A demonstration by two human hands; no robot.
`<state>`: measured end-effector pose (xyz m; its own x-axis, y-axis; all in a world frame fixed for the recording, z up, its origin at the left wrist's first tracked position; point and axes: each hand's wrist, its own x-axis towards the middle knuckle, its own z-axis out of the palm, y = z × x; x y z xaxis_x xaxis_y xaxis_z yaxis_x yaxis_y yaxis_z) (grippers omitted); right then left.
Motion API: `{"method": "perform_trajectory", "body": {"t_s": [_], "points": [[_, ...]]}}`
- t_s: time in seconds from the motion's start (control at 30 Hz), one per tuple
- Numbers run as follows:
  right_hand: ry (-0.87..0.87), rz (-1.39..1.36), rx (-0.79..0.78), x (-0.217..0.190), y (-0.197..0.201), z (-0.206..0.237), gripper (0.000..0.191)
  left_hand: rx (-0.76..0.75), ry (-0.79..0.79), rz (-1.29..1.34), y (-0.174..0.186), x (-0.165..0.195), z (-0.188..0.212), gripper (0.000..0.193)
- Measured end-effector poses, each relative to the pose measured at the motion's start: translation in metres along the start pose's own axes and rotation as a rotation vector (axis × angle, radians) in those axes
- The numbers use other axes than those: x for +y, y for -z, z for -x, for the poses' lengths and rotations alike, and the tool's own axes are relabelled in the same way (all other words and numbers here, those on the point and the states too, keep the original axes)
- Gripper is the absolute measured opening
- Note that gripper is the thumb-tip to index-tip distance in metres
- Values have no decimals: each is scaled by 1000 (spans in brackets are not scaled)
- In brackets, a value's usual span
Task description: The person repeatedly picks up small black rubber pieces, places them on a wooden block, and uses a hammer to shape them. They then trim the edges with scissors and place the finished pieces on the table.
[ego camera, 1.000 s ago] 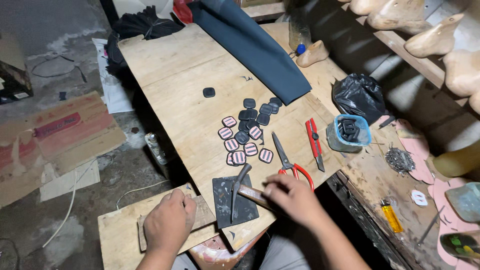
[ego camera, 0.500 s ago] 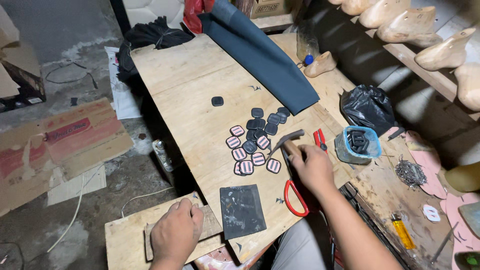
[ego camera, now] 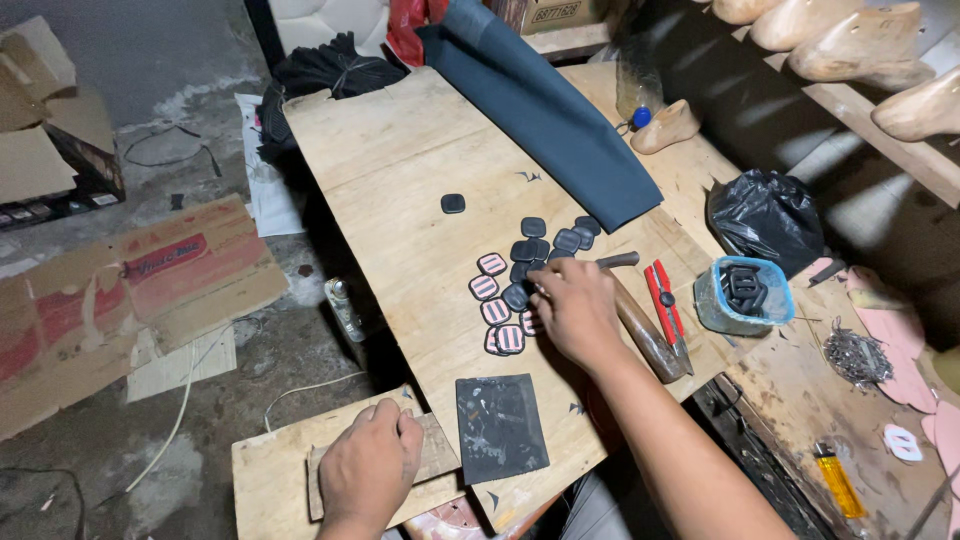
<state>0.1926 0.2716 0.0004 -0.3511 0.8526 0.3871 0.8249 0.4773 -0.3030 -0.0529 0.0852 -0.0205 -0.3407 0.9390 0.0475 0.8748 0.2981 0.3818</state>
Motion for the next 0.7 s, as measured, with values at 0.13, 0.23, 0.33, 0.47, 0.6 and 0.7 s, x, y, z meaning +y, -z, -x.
{"method": "perform_trajectory", "body": {"t_s": [0.13, 0.23, 0.33, 0.47, 0.6, 0.7], "points": [[167, 89, -42, -18, -4, -21, 42, 13, -9, 7, 0, 0, 0, 24], [65, 89, -141, -19, 3, -25, 31, 4, 4, 19, 2, 0, 1, 23], [-53, -66, -92, -25, 15, -14, 24, 32, -8, 28, 6, 2, 5, 26], [-16, -605, -22, -55, 26, 52, 18, 6, -27, 242, 17, 0, 11, 29], [-185, -817, -279, -90, 27, 133, 24, -228, -38, 898, 10, 6, 43, 55], [-472, -1162, -457, -97, 28, 165, 22, -408, 40, 1146, -11, 24, 75, 56]]}}
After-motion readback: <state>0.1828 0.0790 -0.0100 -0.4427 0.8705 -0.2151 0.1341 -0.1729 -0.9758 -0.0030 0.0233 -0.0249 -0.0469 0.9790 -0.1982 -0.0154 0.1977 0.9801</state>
